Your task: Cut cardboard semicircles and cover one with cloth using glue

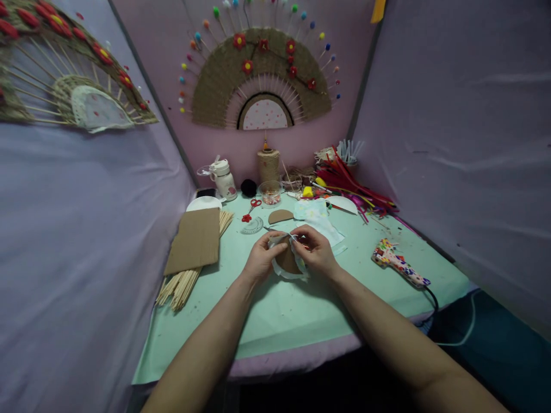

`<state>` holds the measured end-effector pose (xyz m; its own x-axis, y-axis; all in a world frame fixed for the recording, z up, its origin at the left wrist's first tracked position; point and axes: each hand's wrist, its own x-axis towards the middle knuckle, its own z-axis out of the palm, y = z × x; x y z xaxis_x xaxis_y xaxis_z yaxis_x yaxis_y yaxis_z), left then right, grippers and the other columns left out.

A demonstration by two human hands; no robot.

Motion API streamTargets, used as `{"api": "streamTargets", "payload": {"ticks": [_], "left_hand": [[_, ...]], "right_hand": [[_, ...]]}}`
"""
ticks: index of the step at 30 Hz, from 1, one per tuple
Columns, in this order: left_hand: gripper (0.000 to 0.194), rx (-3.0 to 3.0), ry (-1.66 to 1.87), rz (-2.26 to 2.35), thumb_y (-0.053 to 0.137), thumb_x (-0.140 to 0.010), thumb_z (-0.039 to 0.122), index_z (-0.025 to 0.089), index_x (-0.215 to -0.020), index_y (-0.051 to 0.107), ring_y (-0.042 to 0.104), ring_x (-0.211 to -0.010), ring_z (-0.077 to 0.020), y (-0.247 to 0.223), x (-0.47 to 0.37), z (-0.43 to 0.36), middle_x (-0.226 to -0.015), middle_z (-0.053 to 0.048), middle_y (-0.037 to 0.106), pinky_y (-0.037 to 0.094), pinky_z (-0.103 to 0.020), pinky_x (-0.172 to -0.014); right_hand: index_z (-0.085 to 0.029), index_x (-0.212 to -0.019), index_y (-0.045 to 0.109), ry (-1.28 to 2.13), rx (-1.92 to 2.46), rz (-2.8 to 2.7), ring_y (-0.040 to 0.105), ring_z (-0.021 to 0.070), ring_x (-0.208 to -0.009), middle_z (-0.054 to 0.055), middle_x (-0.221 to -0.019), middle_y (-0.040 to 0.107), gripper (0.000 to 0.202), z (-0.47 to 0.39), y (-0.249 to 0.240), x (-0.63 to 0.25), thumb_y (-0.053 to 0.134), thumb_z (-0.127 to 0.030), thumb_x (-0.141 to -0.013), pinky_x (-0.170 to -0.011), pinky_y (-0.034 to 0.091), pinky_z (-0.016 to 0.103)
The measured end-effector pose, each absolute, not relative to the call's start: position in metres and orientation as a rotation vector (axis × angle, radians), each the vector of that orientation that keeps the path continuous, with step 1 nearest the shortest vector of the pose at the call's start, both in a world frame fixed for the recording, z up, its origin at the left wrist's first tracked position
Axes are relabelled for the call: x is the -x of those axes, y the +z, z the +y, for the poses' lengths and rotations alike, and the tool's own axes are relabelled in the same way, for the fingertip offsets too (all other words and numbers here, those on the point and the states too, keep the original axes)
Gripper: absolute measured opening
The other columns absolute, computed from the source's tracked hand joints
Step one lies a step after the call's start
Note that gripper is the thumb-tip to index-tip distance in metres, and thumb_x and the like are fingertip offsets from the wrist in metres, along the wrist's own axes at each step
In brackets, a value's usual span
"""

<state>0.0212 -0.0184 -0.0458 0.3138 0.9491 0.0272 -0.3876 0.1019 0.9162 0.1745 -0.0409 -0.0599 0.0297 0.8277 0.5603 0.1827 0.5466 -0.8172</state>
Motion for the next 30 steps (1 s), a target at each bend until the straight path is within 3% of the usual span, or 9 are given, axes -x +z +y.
{"api": "streamTargets", "payload": {"ticks": [8, 16, 19, 22, 30], "left_hand": [[0.025, -1.177, 1.175, 0.707, 0.078, -0.064, 0.025, 0.019, -0.088, 0.073, 0.06, -0.089, -0.0173, -0.0526, -0.0205, -0.0157, -0.094, -0.003, 0.069, 0.044, -0.029, -0.084], [0.026, -1.113, 1.194, 0.712, 0.078, -0.064, 0.024, 0.02, -0.089, 0.072, 0.062, -0.082, -0.0145, -0.0517, -0.0227, -0.0178, -0.089, -0.001, 0.07, 0.046, -0.027, -0.08], [0.027, -1.045, 1.212, 0.694, 0.079, -0.063, 0.024, 0.02, -0.088, 0.072, 0.062, -0.08, -0.0137, -0.0509, -0.023, -0.0166, -0.089, -0.001, 0.071, 0.046, -0.026, -0.08], [0.03, -0.991, 1.184, 0.708, 0.08, -0.06, 0.024, 0.02, -0.088, 0.072, 0.062, -0.077, -0.0132, -0.0514, -0.0227, -0.0145, -0.085, -0.001, 0.071, 0.046, -0.026, -0.079], [0.026, -1.173, 1.118, 0.773, 0.079, -0.062, 0.025, 0.018, -0.085, 0.073, 0.061, -0.085, -0.017, -0.0496, -0.0193, -0.013, -0.092, -0.004, 0.069, 0.045, -0.028, -0.081]], "right_hand": [[-0.023, -0.098, 0.063, 0.323, 0.862, -1.614, 0.059, 0.0164, -0.081, 0.004, -0.088, 0.062, 0.013, -0.0415, -0.0563, -0.1765, 0.058, -0.02, -0.086, -0.07, 0.052, 0.03], [-0.023, -0.107, 0.065, 0.163, 0.866, -1.69, 0.062, 0.02, -0.091, 0.008, -0.097, 0.067, 0.021, -0.0432, -0.0539, -0.1775, 0.056, -0.023, -0.089, -0.078, 0.053, 0.035], [-0.025, -0.113, 0.065, 0.262, 0.899, -1.711, 0.06, 0.0225, -0.103, 0.01, -0.109, 0.067, 0.027, -0.0432, -0.0534, -0.1784, 0.052, -0.03, -0.091, -0.086, 0.052, 0.038], [-0.025, -0.109, 0.068, 0.433, 0.916, -1.638, 0.061, 0.0224, -0.103, 0.008, -0.107, 0.068, 0.031, -0.0411, -0.0536, -0.1796, 0.044, -0.037, -0.095, -0.09, 0.049, 0.04], [-0.02, -0.082, 0.07, 0.814, 0.986, -1.37, 0.06, 0.0167, -0.076, 0.003, -0.084, 0.066, 0.022, -0.0365, -0.0529, -0.181, 0.066, -0.041, -0.081, -0.067, 0.049, 0.028]]}}
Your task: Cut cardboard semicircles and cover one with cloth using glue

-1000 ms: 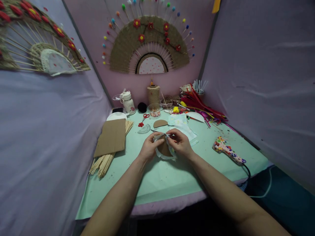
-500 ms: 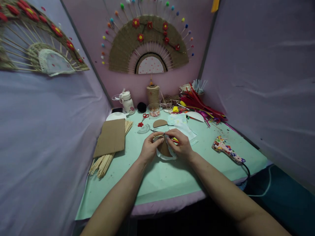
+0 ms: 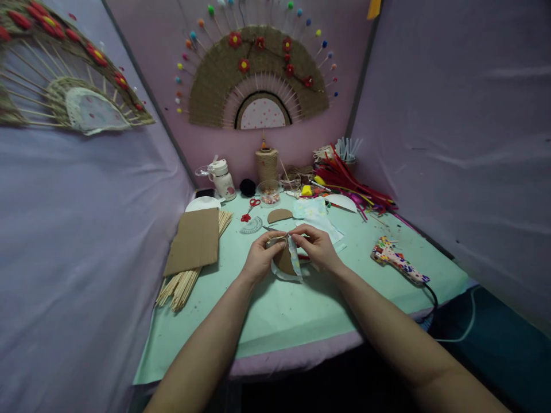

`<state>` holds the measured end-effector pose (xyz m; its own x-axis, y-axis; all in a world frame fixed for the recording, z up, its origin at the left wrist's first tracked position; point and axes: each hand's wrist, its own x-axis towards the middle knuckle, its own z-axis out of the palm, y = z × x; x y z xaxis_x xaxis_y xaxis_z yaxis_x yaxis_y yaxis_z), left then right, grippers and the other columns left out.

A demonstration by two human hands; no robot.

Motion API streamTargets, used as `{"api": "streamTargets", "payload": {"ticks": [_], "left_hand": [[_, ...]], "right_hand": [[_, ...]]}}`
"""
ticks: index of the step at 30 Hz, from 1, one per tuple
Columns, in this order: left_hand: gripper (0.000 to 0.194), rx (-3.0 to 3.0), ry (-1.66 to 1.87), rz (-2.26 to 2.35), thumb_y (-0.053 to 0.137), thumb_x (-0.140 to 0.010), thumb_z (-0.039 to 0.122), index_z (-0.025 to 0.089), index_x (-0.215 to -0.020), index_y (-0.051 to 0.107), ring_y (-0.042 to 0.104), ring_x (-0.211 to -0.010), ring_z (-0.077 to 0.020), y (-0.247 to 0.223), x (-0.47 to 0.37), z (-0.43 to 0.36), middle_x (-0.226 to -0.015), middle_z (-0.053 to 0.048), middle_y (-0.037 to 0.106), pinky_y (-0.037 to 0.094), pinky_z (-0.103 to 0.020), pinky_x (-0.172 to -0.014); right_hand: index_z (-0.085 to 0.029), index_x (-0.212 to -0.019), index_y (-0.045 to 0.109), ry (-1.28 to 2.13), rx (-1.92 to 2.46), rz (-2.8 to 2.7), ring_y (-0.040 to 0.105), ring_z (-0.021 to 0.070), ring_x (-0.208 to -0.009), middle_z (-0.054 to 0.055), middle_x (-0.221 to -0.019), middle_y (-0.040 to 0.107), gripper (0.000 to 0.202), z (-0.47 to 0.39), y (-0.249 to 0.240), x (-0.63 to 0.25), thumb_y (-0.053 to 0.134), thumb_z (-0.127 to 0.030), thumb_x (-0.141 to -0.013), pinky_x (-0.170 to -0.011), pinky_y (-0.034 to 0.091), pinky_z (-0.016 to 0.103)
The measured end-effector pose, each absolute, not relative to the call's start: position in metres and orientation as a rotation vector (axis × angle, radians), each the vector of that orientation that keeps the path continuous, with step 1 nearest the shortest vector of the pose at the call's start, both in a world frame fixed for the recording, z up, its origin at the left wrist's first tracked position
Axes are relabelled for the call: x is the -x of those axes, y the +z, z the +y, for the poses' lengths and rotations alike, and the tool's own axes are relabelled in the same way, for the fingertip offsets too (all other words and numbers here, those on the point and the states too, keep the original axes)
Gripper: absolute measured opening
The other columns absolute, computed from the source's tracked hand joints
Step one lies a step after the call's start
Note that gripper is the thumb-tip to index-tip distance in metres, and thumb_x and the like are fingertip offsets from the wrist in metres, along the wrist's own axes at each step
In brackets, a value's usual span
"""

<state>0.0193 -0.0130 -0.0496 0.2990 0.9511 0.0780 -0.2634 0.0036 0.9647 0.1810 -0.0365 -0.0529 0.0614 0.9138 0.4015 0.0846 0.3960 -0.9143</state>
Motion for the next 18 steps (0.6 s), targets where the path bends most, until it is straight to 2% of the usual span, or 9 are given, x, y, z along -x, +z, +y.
{"api": "streamTargets", "payload": {"ticks": [3, 6, 11, 13, 18], "left_hand": [[0.03, -1.23, 1.135, 0.794, 0.078, -0.062, 0.025, 0.018, -0.09, 0.071, 0.061, -0.086, -0.0168, -0.047, -0.016, -0.012, -0.092, -0.003, 0.069, 0.045, -0.026, -0.081], [0.044, -1.219, 1.16, 0.825, 0.079, -0.06, 0.024, 0.02, -0.102, 0.064, 0.061, -0.083, -0.016, -0.045, -0.014, -0.011, -0.092, -0.001, 0.068, 0.045, -0.026, -0.078], [0.053, -1.257, 1.166, 0.898, 0.08, -0.06, 0.025, 0.021, -0.107, 0.057, 0.062, -0.079, -0.0169, -0.049, -0.014, -0.01, -0.089, 0.0, 0.066, 0.047, -0.026, -0.073], [0.055, -1.27, 1.15, 0.913, 0.081, -0.06, 0.027, 0.021, -0.109, 0.056, 0.062, -0.079, -0.0176, -0.049, -0.012, -0.008, -0.09, -0.001, 0.066, 0.047, -0.027, -0.072], [0.049, -0.999, 1.265, 0.889, 0.078, -0.065, 0.038, 0.022, -0.107, 0.058, 0.063, -0.093, -0.0177, -0.042, -0.005, -0.001, -0.101, -0.004, 0.066, 0.045, -0.027, -0.08]], "right_hand": [[-0.019, -0.083, 0.068, 0.943, 0.971, -1.32, 0.058, 0.0141, -0.07, 0.0, -0.077, 0.064, 0.022, -0.035, -0.051, -0.182, 0.073, -0.039, -0.074, -0.064, 0.047, 0.027], [-0.019, -0.09, 0.066, 1.106, 0.936, -1.238, 0.055, 0.0112, -0.062, -0.002, -0.074, 0.062, 0.032, -0.035, -0.05, -0.182, 0.078, -0.038, -0.066, -0.057, 0.045, 0.024], [-0.016, -0.076, 0.062, 1.355, 1.041, -1.151, 0.044, 0.0064, -0.046, -0.004, -0.06, 0.058, 0.032, -0.036, -0.052, -0.182, 0.079, -0.041, -0.065, -0.041, 0.031, 0.019], [-0.016, -0.072, 0.061, 1.389, 1.073, -1.101, 0.042, 0.0053, -0.043, -0.005, -0.055, 0.056, 0.032, -0.035, -0.054, -0.181, 0.08, -0.041, -0.063, -0.039, 0.029, 0.018], [-0.02, -0.069, 0.058, 1.247, 0.938, -0.669, 0.057, 0.0093, -0.055, -0.004, -0.062, 0.059, 0.036, -0.026, -0.055, -0.183, 0.086, -0.037, -0.054, -0.052, 0.05, 0.022]]}}
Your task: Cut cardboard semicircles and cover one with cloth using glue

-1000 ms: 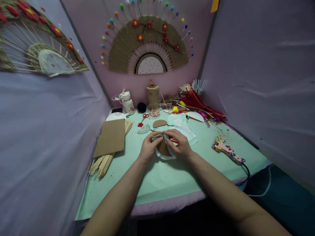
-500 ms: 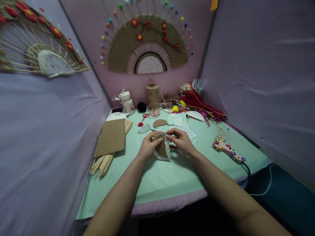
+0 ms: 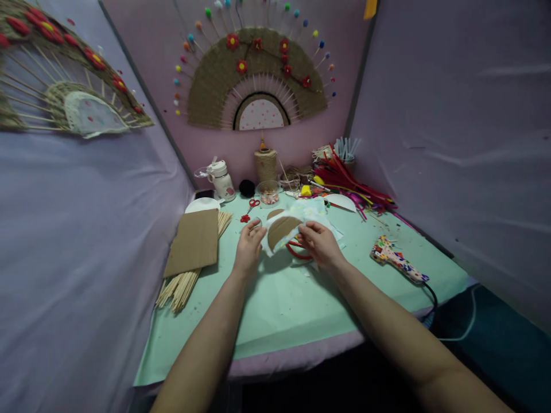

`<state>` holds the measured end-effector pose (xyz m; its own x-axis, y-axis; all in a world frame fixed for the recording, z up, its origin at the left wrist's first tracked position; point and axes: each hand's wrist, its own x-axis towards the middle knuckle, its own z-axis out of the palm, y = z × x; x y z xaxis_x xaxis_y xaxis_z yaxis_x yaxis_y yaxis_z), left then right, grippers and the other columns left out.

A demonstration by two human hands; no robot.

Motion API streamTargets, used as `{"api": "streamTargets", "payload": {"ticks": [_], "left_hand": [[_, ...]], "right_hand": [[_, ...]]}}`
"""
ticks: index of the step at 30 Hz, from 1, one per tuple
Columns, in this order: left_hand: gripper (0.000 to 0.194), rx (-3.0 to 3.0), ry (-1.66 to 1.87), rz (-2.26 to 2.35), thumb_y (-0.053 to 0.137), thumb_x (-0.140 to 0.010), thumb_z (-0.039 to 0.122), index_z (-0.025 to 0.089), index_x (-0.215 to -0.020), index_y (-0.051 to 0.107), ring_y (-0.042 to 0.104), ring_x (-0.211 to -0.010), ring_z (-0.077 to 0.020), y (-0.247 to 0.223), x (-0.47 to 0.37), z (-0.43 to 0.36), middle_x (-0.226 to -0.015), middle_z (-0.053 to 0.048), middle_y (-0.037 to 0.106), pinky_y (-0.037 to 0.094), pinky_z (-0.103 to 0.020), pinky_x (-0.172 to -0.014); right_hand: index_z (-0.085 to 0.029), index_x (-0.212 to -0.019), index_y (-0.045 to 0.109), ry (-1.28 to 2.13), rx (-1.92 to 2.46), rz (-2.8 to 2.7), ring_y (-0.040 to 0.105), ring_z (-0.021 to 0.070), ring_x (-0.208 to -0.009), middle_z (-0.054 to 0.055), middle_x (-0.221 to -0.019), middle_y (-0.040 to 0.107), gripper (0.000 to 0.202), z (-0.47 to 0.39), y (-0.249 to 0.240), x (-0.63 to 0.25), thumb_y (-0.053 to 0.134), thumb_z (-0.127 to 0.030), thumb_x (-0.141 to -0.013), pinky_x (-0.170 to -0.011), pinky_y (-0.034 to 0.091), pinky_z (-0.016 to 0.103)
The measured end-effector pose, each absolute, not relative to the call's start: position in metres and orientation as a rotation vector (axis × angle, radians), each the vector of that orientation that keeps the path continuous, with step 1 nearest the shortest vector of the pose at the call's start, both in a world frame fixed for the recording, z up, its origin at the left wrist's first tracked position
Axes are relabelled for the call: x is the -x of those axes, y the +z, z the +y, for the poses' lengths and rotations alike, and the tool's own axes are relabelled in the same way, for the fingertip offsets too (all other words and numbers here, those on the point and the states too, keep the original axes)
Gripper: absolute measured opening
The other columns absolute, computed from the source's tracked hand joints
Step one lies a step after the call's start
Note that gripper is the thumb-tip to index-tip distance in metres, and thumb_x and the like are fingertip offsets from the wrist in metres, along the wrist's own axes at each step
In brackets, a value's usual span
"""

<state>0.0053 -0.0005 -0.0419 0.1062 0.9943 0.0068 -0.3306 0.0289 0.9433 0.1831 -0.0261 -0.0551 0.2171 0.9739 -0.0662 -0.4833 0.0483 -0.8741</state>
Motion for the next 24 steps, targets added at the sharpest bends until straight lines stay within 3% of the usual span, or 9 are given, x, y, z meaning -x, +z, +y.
{"api": "streamTargets", "payload": {"ticks": [4, 7, 15, 20, 24], "left_hand": [[0.04, -0.92, 1.025, 0.842, 0.083, -0.06, 0.034, 0.019, -0.094, 0.066, 0.062, -0.097, -0.019, -0.044, -0.016, -0.009, -0.101, -0.007, 0.069, 0.044, -0.029, -0.086], [0.037, -0.979, 0.94, 0.712, 0.084, -0.06, 0.031, 0.021, -0.091, 0.069, 0.062, -0.099, -0.0191, -0.052, -0.034, -0.02, -0.101, -0.006, 0.071, 0.044, -0.031, -0.089], [0.034, -0.69, 1.199, 0.735, 0.084, -0.058, 0.034, 0.016, -0.08, 0.065, 0.06, -0.073, -0.0104, -0.057, -0.04, -0.022, -0.08, 0.0, 0.067, 0.046, -0.024, -0.071], [0.033, -0.686, 1.165, 0.84, 0.085, -0.056, 0.032, 0.013, -0.074, 0.064, 0.054, -0.058, -0.0077, -0.054, -0.034, -0.018, -0.067, 0.001, 0.064, 0.043, -0.022, -0.059], [0.028, -0.639, 1.137, 0.889, 0.084, -0.058, 0.026, 0.012, -0.072, 0.064, 0.054, -0.057, -0.0071, -0.054, -0.031, -0.015, -0.067, 0.0, 0.065, 0.045, -0.021, -0.059]], "right_hand": [[-0.023, -0.068, 0.047, 1.262, 0.893, -0.581, 0.065, 0.0137, -0.068, -0.004, -0.069, 0.062, 0.047, -0.023, -0.053, -0.183, 0.088, -0.036, -0.049, -0.057, 0.056, 0.024], [-0.022, -0.068, 0.047, 1.336, 0.901, -0.599, 0.065, 0.0135, -0.065, -0.003, -0.067, 0.062, 0.046, -0.029, -0.052, -0.175, 0.087, -0.037, -0.051, -0.055, 0.054, 0.023], [-0.019, -0.063, 0.049, 1.391, 1.049, -0.871, 0.05, 0.0074, -0.047, -0.004, -0.054, 0.057, 0.041, -0.037, -0.058, -0.157, 0.083, -0.041, -0.058, -0.043, 0.036, 0.018], [-0.018, -0.069, 0.056, 1.52, 1.072, -0.862, 0.051, 0.0076, -0.047, 0.0, -0.063, 0.062, 0.036, -0.033, -0.06, -0.163, 0.076, -0.047, -0.066, -0.04, 0.033, 0.018], [-0.018, -0.071, 0.058, 1.537, 1.092, -0.842, 0.05, 0.0081, -0.046, 0.001, -0.063, 0.061, 0.035, -0.031, -0.058, -0.168, 0.068, -0.051, -0.074, -0.038, 0.032, 0.018]]}}
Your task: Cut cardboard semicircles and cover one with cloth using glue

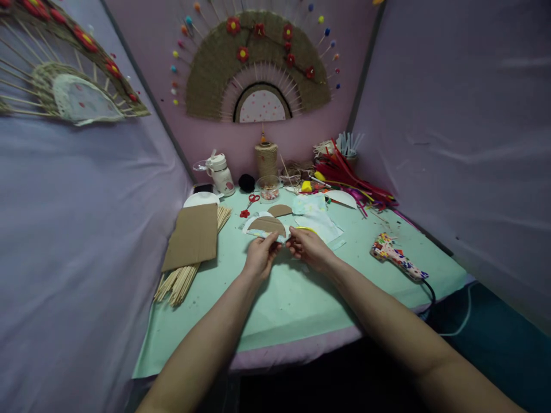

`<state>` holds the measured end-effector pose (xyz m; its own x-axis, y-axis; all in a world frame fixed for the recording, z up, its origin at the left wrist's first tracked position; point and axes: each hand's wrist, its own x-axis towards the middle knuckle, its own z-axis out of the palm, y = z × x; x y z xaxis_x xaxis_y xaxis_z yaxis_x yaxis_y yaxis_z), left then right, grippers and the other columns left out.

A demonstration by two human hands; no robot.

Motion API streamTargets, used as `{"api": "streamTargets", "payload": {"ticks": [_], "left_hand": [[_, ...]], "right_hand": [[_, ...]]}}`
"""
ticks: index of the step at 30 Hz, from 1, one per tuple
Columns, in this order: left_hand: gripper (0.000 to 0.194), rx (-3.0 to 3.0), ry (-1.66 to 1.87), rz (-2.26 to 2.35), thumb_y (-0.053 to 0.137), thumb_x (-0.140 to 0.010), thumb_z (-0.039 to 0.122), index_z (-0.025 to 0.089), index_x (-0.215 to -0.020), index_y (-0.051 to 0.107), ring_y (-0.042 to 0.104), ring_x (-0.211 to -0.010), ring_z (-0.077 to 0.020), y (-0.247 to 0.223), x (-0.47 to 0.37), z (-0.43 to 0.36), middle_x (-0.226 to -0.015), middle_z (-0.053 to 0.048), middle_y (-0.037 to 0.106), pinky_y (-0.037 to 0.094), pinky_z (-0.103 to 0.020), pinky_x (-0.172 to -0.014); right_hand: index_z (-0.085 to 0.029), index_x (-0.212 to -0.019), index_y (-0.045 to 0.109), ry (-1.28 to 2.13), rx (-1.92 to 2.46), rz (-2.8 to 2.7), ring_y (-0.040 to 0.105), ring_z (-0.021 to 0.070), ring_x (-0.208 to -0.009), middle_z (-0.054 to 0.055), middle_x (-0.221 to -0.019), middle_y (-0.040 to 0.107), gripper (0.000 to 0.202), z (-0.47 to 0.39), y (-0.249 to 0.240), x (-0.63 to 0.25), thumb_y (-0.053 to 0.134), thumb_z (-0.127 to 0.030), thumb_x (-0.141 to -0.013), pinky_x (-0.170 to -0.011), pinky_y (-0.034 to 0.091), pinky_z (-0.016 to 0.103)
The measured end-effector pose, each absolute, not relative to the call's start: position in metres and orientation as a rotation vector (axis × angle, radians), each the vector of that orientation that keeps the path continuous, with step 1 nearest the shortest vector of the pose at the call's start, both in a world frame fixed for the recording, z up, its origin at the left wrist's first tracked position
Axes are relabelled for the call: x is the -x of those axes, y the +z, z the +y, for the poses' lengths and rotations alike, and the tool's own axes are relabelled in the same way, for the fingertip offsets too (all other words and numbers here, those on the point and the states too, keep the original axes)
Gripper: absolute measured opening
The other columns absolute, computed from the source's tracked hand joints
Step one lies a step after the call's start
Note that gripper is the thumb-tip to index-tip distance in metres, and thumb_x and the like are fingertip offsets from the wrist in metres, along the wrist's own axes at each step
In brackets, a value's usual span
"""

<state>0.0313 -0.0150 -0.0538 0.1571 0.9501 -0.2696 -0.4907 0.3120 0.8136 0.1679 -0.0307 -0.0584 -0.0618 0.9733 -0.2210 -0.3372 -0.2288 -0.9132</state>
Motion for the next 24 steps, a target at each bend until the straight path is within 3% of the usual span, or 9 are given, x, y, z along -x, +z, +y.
{"api": "streamTargets", "payload": {"ticks": [7, 12, 15, 20, 24], "left_hand": [[0.024, -0.573, 1.152, 0.869, 0.083, -0.059, 0.022, 0.013, -0.068, 0.062, 0.054, -0.057, -0.0056, -0.054, -0.027, -0.01, -0.064, 0.002, 0.062, 0.046, -0.017, -0.056], [0.022, -0.534, 1.155, 0.867, 0.082, -0.061, 0.019, 0.013, -0.07, 0.064, 0.054, -0.056, -0.0055, -0.054, -0.027, -0.009, -0.065, 0.001, 0.063, 0.046, -0.017, -0.056], [0.023, -0.547, 1.147, 0.865, 0.083, -0.061, 0.02, 0.012, -0.069, 0.063, 0.054, -0.056, -0.0053, -0.054, -0.027, -0.01, -0.063, 0.001, 0.062, 0.046, -0.017, -0.056], [0.028, -0.585, 1.159, 0.844, 0.084, -0.061, 0.027, 0.01, -0.069, 0.063, 0.056, -0.058, -0.0058, -0.055, -0.028, -0.012, -0.065, 0.0, 0.063, 0.048, -0.016, -0.058], [0.028, -0.594, 1.174, 0.832, 0.08, -0.067, 0.032, 0.011, -0.074, 0.064, 0.058, -0.059, -0.0077, -0.053, -0.028, -0.014, -0.067, -0.002, 0.065, 0.049, -0.018, -0.057]], "right_hand": [[-0.018, -0.072, 0.056, 1.358, 1.171, -1.046, 0.045, 0.0069, -0.046, -0.003, -0.062, 0.056, 0.031, -0.033, -0.059, -0.167, 0.073, -0.044, -0.068, -0.042, 0.033, 0.019], [-0.021, -0.081, 0.053, 0.794, 1.213, -1.217, 0.05, 0.0114, -0.061, -0.002, -0.075, 0.054, 0.024, -0.037, -0.061, -0.166, 0.071, -0.035, -0.072, -0.052, 0.042, 0.024], [-0.021, -0.085, 0.059, 0.542, 1.162, -1.394, 0.05, 0.0143, -0.072, 0.002, -0.087, 0.05, 0.017, -0.037, -0.063, -0.167, 0.069, -0.031, -0.076, -0.063, 0.048, 0.028], [-0.022, -0.082, 0.064, 0.471, 1.158, -1.559, 0.051, 0.0188, -0.085, 0.004, -0.089, 0.047, 0.009, -0.036, -0.068, -0.169, 0.069, -0.029, -0.079, -0.071, 0.05, 0.031], [-0.022, -0.08, 0.064, 0.409, 1.156, -1.62, 0.052, 0.0187, -0.084, 0.003, -0.088, 0.048, 0.003, -0.035, -0.069, -0.169, 0.064, -0.023, -0.082, -0.072, 0.047, 0.032]]}}
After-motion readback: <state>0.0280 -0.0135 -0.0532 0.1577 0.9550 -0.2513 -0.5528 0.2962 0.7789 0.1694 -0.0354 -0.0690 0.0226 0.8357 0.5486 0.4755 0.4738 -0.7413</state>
